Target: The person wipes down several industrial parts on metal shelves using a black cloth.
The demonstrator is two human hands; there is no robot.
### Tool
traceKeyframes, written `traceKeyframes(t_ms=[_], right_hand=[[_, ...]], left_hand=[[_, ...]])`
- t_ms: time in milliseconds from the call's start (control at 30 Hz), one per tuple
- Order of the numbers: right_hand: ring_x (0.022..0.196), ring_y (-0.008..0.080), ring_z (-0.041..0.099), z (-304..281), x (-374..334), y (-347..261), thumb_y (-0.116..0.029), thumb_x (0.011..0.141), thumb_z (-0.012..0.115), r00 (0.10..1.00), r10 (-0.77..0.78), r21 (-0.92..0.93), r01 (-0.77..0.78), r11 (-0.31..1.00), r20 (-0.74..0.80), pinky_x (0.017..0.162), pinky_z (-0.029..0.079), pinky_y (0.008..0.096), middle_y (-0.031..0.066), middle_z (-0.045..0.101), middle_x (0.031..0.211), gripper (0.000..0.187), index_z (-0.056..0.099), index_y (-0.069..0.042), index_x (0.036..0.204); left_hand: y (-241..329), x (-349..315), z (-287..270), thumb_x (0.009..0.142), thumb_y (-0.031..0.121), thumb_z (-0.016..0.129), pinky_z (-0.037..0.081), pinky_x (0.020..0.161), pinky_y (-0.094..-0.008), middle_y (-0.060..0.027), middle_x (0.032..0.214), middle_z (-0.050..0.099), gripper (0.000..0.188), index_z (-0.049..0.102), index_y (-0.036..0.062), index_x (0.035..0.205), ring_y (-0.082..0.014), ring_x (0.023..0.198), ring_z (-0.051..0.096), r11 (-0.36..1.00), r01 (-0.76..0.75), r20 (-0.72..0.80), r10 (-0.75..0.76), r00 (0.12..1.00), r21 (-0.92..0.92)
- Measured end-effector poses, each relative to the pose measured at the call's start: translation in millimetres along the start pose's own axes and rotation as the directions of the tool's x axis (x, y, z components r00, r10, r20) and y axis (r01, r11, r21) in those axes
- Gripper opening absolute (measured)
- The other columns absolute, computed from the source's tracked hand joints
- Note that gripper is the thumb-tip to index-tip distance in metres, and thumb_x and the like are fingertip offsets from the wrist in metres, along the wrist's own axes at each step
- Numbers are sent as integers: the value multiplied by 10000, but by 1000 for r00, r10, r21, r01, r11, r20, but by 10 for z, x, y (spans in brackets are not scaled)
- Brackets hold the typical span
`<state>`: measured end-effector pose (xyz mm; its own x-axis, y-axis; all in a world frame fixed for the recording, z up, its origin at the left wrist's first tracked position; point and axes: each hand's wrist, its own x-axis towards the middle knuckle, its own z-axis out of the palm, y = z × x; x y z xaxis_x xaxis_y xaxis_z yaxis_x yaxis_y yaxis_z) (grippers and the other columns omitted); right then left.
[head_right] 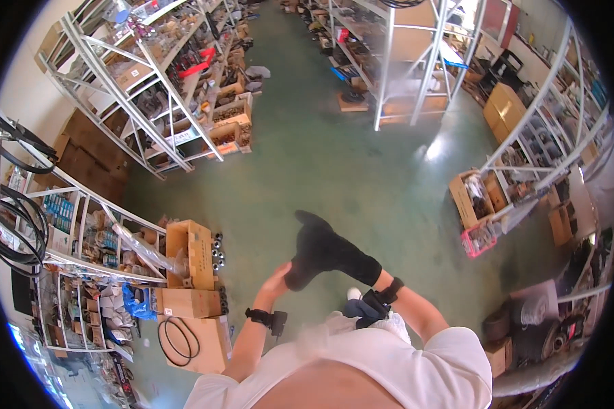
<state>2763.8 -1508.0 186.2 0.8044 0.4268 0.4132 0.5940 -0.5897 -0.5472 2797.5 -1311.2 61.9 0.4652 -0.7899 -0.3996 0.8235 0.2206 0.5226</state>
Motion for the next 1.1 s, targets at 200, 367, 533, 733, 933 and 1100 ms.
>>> traceKeyframes(t_ms=[200, 367, 533, 733, 933, 1100], right_hand=[[502, 175, 439, -81, 482, 644, -202, 554, 595, 997, -69, -264, 59, 963, -27, 516, 370, 319, 10, 408, 516, 185, 440, -107, 524], [498, 188, 447, -298, 534, 1394, -209, 567, 585, 987, 100, -338, -137, 931, -124, 502, 366, 324, 20, 422, 515, 171, 453, -113, 520], [494, 202, 455, -553, 950, 2107, -216, 579, 576, 958, 178, -328, -246, 912, -223, 489, 362, 330, 30, 435, 515, 160, 465, -118, 516], [489, 218, 464, -725, 1307, 2932, -223, 594, 565, 899, 305, -362, -411, 836, -315, 472, 357, 336, 43, 452, 515, 154, 481, -125, 511], [484, 234, 474, -512, 375, 3919, -231, 609, 553, 723, 661, -428, -671, 605, -199, 456, 352, 343, 55, 469, 515, 154, 496, -132, 506], [480, 247, 481, 6, -465, 4323, -238, 621, 544, 435, 898, -539, -743, 397, 62, 442, 348, 348, 65, 482, 515, 159, 508, -138, 502]], left_hand=[[276, 419, -964, 865, 242, 472, 385, 891, -307, -90, 1148, 510, 449, 367, 52, 1259, -176, 1033, 495, 822, -74, -248, 255, 935, 565], [-24, 70, -2391, 821, 245, 454, 454, 742, -367, -111, 962, 580, 232, 567, 87, 948, -248, 879, 564, -233, 449, -315, 447, 837, 862], [-1644, -1013, -3724, 787, 223, 472, 481, 662, -362, -58, 940, 613, 203, 639, 143, 871, -234, 847, 603, -236, 882, -851, 252, 461, 408], [-1348, -609, -3483, 787, 230, 470, 479, 648, -354, -51, 910, 618, 203, 640, 150, 863, -222, 834, 603, 78, 919, -914, 161, 372, 387], [-317, 163, -3921, 786, 237, 468, 476, 635, -346, -43, 881, 623, 202, 640, 157, 855, -209, 820, 604, -46, 863, -834, 238, 498, 503], [888, 1235, -4884, 786, 244, 466, 474, 623, -339, -37, 857, 626, 202, 641, 162, 848, -199, 809, 604, -447, 763, -652, 409, 639, 467]])
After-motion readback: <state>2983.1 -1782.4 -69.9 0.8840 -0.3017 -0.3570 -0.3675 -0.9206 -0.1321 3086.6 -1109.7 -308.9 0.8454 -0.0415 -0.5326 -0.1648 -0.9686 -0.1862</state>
